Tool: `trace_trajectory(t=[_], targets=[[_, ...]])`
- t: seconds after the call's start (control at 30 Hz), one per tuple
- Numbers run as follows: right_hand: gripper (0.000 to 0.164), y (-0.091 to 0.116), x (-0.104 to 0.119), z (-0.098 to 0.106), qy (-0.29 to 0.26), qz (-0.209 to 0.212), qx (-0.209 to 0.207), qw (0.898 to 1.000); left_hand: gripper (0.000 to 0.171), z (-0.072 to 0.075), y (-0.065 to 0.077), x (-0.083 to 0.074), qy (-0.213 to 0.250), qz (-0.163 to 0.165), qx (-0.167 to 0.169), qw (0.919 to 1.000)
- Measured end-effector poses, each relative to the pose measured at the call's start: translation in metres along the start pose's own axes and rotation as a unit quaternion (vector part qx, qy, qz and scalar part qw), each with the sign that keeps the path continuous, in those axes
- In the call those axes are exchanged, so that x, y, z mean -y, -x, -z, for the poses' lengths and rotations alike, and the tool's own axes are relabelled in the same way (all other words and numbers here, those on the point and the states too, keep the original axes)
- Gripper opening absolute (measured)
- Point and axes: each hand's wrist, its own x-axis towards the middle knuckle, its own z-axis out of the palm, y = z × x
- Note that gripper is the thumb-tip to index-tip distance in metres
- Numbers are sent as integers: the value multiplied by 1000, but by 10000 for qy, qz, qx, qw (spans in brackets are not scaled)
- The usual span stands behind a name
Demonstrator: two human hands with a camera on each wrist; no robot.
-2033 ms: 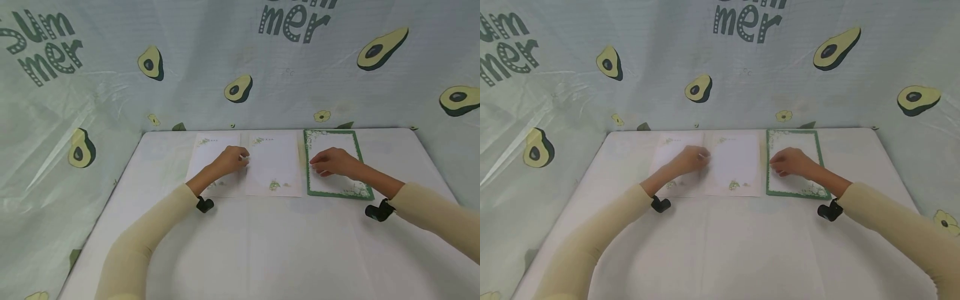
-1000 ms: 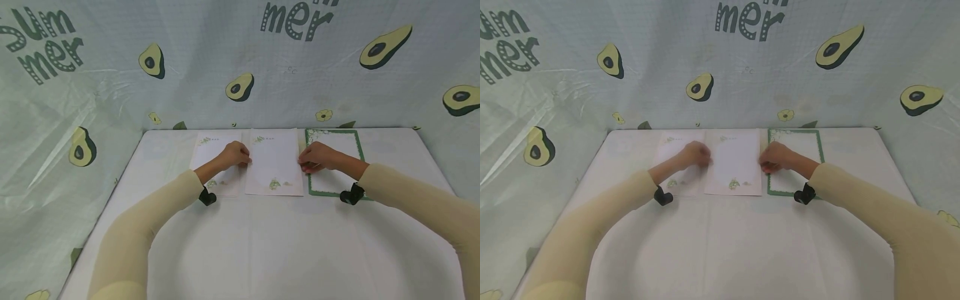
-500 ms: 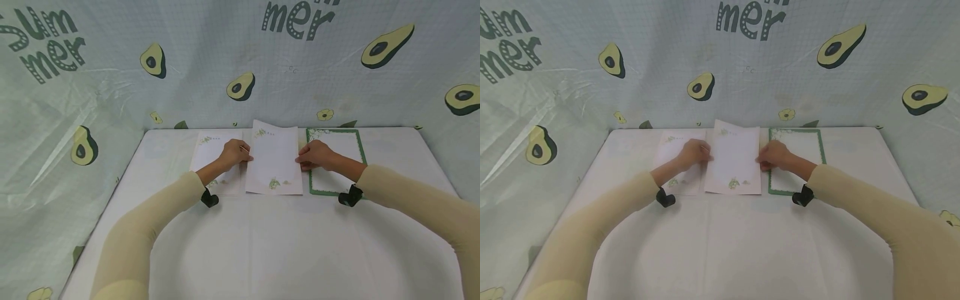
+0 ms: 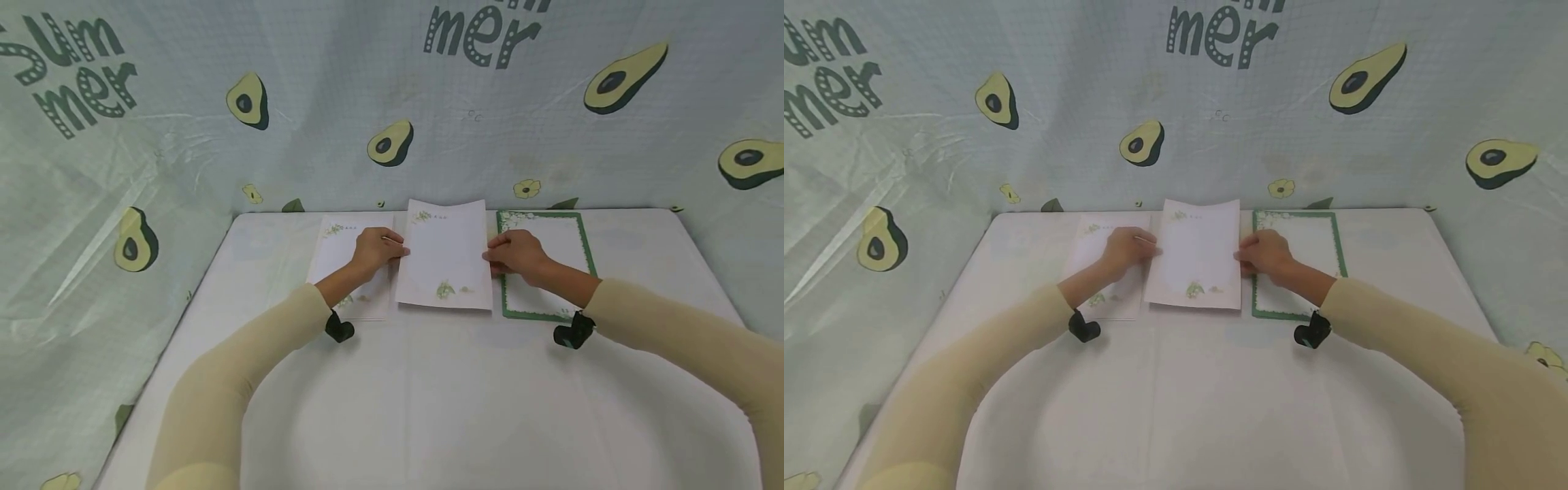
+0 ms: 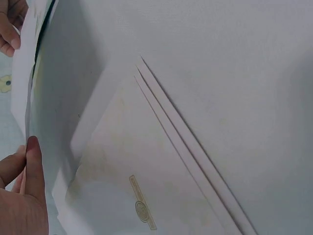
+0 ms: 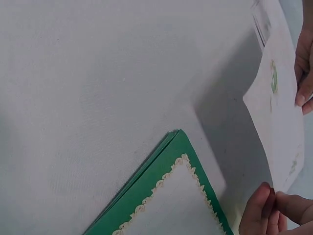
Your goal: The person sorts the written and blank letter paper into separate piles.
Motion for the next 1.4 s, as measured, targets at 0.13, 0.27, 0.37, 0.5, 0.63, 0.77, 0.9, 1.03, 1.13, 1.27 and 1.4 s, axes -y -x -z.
trace_trajectory(t=[0.13,0.27,0.37,0.5,0.63,0.77,0.9,1.03,1.13,1.27,1.4], targets=[[37,0,-3,-2,-193,194,-179,9995,21,2,1,-2,194,15,8,9998],[36,1,-5,-7,-331,390,-389,9979,21,6,2,-1,163,-54,-17,9999],[35,3,-5,-11,-345,566,-533,9964,22,9,2,2,205,-103,-39,9997],[33,4,-3,-17,-405,706,-673,9944,22,14,0,6,359,-118,-46,9993],[32,3,-2,-21,-553,700,-721,9934,23,18,-1,6,385,-122,-83,9991],[32,2,0,-26,-612,658,-785,9929,22,23,-2,7,373,-167,-128,9991],[32,0,2,-32,-594,662,-814,9927,22,31,-2,9,329,-173,-135,9992],[31,0,5,-40,-628,724,-753,9925,23,42,1,9,172,-171,-89,9997],[31,1,7,-47,-631,775,-719,9924,23,49,4,8,3,-188,-94,9998],[29,0,8,-55,-680,846,-708,9916,22,56,8,8,-139,-170,-174,9996],[28,-2,11,-62,-783,907,-651,9907,22,63,9,11,-215,-85,-205,9995]])
